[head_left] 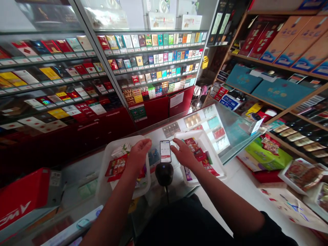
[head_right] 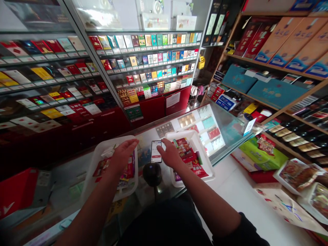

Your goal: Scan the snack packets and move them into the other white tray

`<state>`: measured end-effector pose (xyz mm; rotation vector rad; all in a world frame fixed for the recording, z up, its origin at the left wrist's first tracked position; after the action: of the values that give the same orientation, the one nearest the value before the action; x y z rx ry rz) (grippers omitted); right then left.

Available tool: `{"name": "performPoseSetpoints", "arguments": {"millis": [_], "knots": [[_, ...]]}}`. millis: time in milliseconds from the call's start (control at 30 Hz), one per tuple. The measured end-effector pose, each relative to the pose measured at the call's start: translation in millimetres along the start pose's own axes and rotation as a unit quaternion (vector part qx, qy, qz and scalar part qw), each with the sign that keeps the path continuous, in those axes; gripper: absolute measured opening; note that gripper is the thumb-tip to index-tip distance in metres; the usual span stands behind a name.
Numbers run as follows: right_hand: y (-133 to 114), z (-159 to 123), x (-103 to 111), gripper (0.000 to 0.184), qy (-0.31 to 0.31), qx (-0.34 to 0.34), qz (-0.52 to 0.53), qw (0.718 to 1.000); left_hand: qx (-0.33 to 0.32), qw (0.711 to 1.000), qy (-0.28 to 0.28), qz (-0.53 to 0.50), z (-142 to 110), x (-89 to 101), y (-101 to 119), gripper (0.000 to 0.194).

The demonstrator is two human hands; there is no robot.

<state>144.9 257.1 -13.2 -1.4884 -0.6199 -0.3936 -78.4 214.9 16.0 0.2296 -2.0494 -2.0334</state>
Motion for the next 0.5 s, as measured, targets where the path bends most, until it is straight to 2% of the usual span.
{"name": "performPoseSetpoints", "arguments": {"millis": [100,267,433,500], "knots": [[45.7,-0.7,26.9,0.047,0.037,-0.047,-0.060,0.996,0.004,0.999,-0.039,-0.011,-7.5,-33.0,2.1,0.051],[93.3,-10.2,53.7,0.039,0.064,-0.073,-0.107,0.989,0.006,0.990,-0.142,0.011,-20.9,-94.8,-6.6,0.042],[128.8,-19.4,56.0,0.056,0.071,-0.126,-0.169,0.975,-0.016,0.973,-0.215,0.079,-30.0,-161.1,-20.3,0.030],[141.7,-21.5,49.9,0.061,0.051,-0.155,-0.200,0.966,0.013,0.972,-0.212,0.103,-32.1,-184.0,-31.2,0.027]]}}
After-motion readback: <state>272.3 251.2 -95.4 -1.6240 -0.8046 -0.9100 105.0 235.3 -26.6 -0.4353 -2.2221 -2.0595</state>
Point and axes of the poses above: each hand's wrist, its own z-axis towards the middle knuckle, its own x-axis out of the back of the hand, y = z × x, the point moved 8 cm from there along z, towards the middle knuckle, and after that the axes turned 8 degrees about -x, right-handed, at the moved point
